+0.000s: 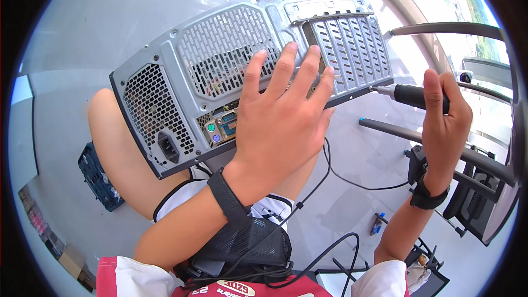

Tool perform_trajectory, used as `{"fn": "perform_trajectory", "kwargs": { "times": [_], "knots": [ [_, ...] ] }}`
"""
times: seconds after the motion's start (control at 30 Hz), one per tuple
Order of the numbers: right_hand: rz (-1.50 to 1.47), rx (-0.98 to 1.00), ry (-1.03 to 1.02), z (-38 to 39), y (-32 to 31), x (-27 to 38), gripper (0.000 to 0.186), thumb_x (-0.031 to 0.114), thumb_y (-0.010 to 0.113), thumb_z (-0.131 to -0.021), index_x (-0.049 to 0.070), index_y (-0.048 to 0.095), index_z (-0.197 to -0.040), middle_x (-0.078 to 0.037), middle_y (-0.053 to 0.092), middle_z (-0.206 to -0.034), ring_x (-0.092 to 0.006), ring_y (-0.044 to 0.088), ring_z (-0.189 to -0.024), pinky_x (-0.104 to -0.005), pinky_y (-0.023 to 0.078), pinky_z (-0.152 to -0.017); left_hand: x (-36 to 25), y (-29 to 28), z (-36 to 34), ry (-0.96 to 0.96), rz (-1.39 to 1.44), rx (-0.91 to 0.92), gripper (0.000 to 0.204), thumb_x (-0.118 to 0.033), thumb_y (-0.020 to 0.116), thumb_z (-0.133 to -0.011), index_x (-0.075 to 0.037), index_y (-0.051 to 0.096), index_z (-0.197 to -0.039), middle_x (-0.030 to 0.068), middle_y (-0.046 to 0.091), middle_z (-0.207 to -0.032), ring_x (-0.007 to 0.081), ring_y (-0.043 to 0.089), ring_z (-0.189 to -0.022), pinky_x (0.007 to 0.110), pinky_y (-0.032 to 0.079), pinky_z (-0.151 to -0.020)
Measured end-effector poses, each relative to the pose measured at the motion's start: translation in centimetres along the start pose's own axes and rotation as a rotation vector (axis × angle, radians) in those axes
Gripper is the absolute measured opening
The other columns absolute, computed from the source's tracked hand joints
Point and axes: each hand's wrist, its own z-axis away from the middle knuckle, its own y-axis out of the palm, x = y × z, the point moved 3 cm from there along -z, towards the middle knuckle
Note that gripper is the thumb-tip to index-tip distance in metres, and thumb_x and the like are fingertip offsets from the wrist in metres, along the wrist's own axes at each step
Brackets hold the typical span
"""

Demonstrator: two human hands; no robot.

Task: The person uses a screwdriver to remove and replace screws and panels on a computer tower.

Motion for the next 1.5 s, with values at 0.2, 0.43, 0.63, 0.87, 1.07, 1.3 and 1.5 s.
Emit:
{"fn": "perform_trajectory", "kwargs": {
  "times": [0.2, 0.43, 0.63, 0.87, 1.07, 1.3, 1.5],
  "knots": [
    [-0.295, 0.133, 0.196, -0.4, -0.2, 1.7, 0.025, 0.019, 0.05, -0.101, 0.003, 0.053, -0.121, -0.011, 0.058, -0.093, -0.0138, 0.052, -0.067, -0.0281, 0.045, -0.065, 0.7, -0.5, -1.0, 0.086, -0.054, 0.046, 0.047, -0.037, 0.075, -0.087, -0.019, 0.065, -0.13, 0.0067, 0.056, -0.142, 0.0272, 0.046, -0.136, 0.052, 0.031, -0.113],
    [0.137, -0.031, 0.292, -0.8, 0.1, 3.4, 0.037, 0.038, 0.062, -0.103, 0.001, 0.066, -0.095, -0.015, 0.064, -0.083, -0.0286, 0.061, -0.066, -0.0376, 0.049, -0.063, 0.9, 0.6, -1.0, 0.157, -0.103, 0.045, 0.05, -0.038, 0.068, -0.094, -0.015, 0.058, -0.137, 0.0113, 0.052, -0.145, 0.0309, 0.043, -0.138, 0.055, 0.029, -0.114],
    [-0.029, 0.001, 0.289, 0.6, 0.7, 3.4, 0.027, 0.019, 0.046, -0.103, -0.001, 0.053, -0.119, -0.023, 0.059, -0.12, -0.0449, 0.061, -0.106, -0.05, 0.048, -0.092, 1.0, 0.7, -0.1, 0.167, -0.041, 0.13, 0.05, -0.028, 0.058, -0.097, -0.008, 0.055, -0.142, 0.0165, 0.048, -0.151, 0.0361, 0.04, -0.142, 0.059, 0.024, -0.118],
    [0.159, -0.012, 0.395, -1.0, 0.7, 6.0, 0.025, 0.024, 0.054, -0.104, 0.002, 0.059, -0.114, -0.023, 0.067, -0.099, -0.0447, 0.064, -0.092, -0.0475, 0.051, -0.08, 1.4, -0.2, -0.3, 0.207, -0.019, 0.144, 0.052, -0.02, 0.056, -0.093, -0.003, 0.055, -0.141, 0.0187, 0.047, -0.152, 0.0366, 0.041, -0.142, 0.061, 0.026, -0.116],
    [0.152, 0.027, 0.489, -1.7, 0.8, 6.5, 0.022, 0.019, 0.056, -0.098, 0.001, 0.056, -0.111, -0.023, 0.065, -0.098, -0.0468, 0.064, -0.085, -0.0502, 0.05, -0.079, 1.6, -0.6, -0.6, 0.182, 0.02, 0.165, 0.06, -0.018, 0.06, -0.084, -0.001, 0.055, -0.142, 0.0212, 0.045, -0.152, 0.0361, 0.041, -0.141, 0.062, 0.025, -0.116],
    [-0.005, 0.273, 0.534, -2.5, -0.9, 5.4, 0.026, 0.014, 0.065, -0.097, -0.003, 0.061, -0.115, -0.017, 0.062, -0.106, -0.0216, 0.064, -0.077, -0.0333, 0.051, -0.072, 1.9, -0.8, -0.9, 0.179, 0.054, 0.202, 0.063, -0.017, 0.063, -0.082, -0.002, 0.056, -0.142, 0.021, 0.044, -0.154, 0.0359, 0.04, -0.142, 0.062, 0.023, -0.116],
    [0.052, 0.25, 0.772, -2.0, -1.3, 4.7, 0.035, 0.031, 0.072, -0.096, -0.002, 0.067, -0.086, -0.003, 0.052, -0.055, -0.015, 0.051, -0.051, -0.029, 0.041, -0.054, 1.7, -1.1, -0.9, 0.18, 0.105, 0.241, 0.061, -0.016, 0.065, -0.081, -0.003, 0.058, -0.14, 0.0213, 0.043, -0.155, 0.036, 0.04, -0.142, 0.06, 0.02, -0.117]
  ]
}}
